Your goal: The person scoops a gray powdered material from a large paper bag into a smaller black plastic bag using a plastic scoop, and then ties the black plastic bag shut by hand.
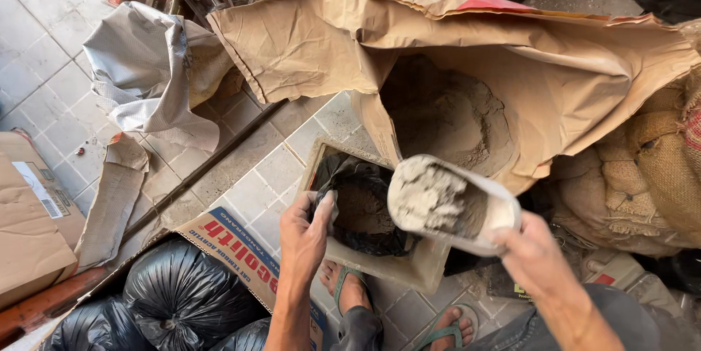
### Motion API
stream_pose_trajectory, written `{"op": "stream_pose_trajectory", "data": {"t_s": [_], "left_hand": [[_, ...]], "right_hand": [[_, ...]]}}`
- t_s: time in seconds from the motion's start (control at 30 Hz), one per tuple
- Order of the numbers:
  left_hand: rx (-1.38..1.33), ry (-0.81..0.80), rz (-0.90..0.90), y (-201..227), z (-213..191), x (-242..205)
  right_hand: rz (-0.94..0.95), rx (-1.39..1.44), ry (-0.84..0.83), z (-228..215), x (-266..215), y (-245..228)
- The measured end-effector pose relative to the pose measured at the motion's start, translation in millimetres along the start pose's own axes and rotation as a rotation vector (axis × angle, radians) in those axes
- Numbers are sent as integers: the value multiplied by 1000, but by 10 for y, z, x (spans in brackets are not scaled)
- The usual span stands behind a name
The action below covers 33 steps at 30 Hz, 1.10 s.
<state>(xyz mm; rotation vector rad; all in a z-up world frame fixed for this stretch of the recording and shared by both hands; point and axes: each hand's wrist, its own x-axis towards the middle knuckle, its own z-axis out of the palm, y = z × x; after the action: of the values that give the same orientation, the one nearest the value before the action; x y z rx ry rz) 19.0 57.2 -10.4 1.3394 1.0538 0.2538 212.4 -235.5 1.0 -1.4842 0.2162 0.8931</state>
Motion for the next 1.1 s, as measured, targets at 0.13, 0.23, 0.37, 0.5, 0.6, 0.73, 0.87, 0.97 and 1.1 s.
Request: {"op": "stream_pose_trajectory", "data": {"t_s": [0.13,0.23,0.37,0.5,0.6,0.73,0.87,0.97,1.1], "left_hand": [[39,-74,-27,229,-74,-74],[-11,-152,-125,323,-116,-117],[-67,-201,-227,279,-182,-146],[-139,-255,-186,216,-180,-193],[-128,-253,-219,218,-185,-166],[-123,-217,-217,309,-236,-139],[-97,-213,-269,294,-271,-172],[-105,-225,-245,260,-231,-128],[-54,-216,-100,132,-217,-38]], "right_hand": [[173,50,121,375,-449,195],[299,128,202,715,-598,343],[305,-155,249,1016,-416,704],[-104,-878,371,1342,47,1134],[-373,-1045,234,1750,-12,1005],[-845,-1411,118,1445,46,1283],[-868,-1619,139,989,-98,1266],[-887,-1592,187,933,-293,878],[-792,-1258,273,1021,-618,262]]}}
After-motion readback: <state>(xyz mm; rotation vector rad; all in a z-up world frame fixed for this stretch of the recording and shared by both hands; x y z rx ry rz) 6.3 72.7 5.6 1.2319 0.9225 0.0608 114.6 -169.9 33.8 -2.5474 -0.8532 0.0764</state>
